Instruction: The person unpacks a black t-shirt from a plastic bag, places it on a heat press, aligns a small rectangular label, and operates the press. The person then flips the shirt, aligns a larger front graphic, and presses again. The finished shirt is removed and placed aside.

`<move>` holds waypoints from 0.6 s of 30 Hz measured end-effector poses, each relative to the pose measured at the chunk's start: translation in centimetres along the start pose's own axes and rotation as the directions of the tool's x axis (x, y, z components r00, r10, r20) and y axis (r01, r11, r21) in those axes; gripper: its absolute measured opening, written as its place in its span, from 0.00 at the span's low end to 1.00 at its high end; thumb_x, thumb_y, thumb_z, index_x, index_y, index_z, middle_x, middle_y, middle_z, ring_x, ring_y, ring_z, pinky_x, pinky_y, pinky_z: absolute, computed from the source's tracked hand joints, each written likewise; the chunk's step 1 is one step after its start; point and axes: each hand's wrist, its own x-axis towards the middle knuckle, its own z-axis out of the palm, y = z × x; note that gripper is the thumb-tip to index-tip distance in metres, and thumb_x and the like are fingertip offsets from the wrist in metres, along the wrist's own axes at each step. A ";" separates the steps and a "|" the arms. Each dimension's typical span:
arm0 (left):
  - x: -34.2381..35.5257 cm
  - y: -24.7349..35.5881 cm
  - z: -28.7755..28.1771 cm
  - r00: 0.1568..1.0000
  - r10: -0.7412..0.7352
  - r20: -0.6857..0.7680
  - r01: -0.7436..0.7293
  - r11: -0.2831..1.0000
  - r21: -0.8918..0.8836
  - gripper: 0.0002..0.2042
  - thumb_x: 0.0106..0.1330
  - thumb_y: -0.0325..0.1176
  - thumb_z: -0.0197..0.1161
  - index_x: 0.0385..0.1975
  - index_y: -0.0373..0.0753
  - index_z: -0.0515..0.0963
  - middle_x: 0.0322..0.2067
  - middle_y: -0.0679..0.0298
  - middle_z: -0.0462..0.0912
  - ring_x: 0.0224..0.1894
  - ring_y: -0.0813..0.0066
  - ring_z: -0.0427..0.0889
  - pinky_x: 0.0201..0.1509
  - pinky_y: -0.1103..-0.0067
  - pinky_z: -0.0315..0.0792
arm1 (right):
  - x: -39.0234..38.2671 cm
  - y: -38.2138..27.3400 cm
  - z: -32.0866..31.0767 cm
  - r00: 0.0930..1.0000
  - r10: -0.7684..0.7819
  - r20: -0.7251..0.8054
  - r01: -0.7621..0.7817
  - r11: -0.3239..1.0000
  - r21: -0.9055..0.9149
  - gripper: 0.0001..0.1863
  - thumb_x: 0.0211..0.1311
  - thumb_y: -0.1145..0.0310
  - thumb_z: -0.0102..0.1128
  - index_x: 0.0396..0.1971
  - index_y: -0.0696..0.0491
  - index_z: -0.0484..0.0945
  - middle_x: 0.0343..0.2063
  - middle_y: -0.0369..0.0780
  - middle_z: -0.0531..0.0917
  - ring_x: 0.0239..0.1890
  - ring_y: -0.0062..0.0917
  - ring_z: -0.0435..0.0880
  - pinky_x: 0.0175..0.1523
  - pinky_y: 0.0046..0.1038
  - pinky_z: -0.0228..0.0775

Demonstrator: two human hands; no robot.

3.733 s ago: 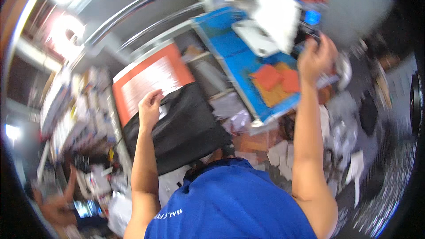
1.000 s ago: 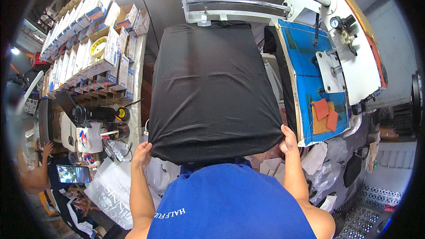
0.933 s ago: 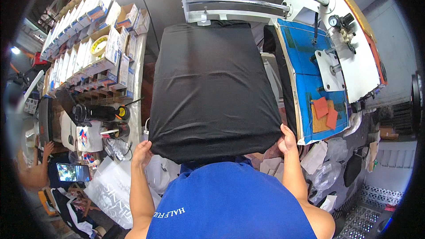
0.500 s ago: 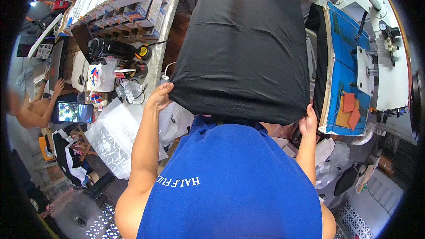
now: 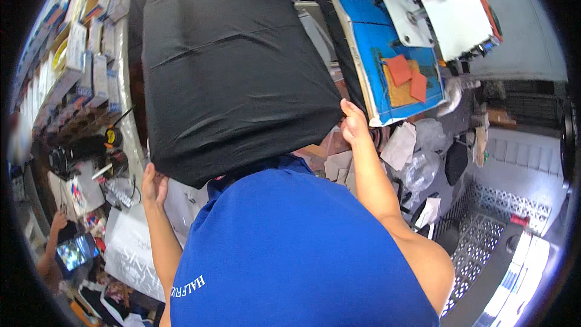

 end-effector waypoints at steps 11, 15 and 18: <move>0.5 -1.1 1.8 0.997 0.029 0.076 -0.028 0.999 -0.021 0.15 0.74 0.36 0.56 0.54 0.34 0.75 0.56 0.56 0.80 0.58 0.64 0.79 0.65 0.68 0.72 | -0.7 0.7 -0.7 0.997 -0.028 -0.070 0.025 0.998 -0.054 0.13 0.72 0.59 0.58 0.42 0.54 0.79 0.39 0.36 0.84 0.43 0.23 0.80 0.53 0.28 0.69; 1.6 -5.1 2.4 0.989 0.032 -0.147 0.016 0.949 0.315 0.14 0.78 0.39 0.49 0.50 0.37 0.78 0.43 0.60 0.84 0.42 0.70 0.84 0.49 0.71 0.79 | 0.7 3.8 0.6 0.995 -0.002 -0.100 -0.044 0.889 -0.457 0.15 0.73 0.61 0.55 0.44 0.58 0.81 0.42 0.36 0.84 0.43 0.21 0.79 0.52 0.26 0.68; 3.4 -6.3 4.2 0.974 -0.078 -0.211 0.206 0.683 0.701 0.23 0.73 0.39 0.53 0.59 0.28 0.73 0.51 0.57 0.82 0.48 0.67 0.82 0.53 0.71 0.76 | 3.1 6.4 -1.5 0.942 0.324 0.086 -0.216 0.785 -0.581 0.21 0.71 0.55 0.56 0.48 0.58 0.81 0.42 0.37 0.84 0.43 0.23 0.81 0.50 0.28 0.73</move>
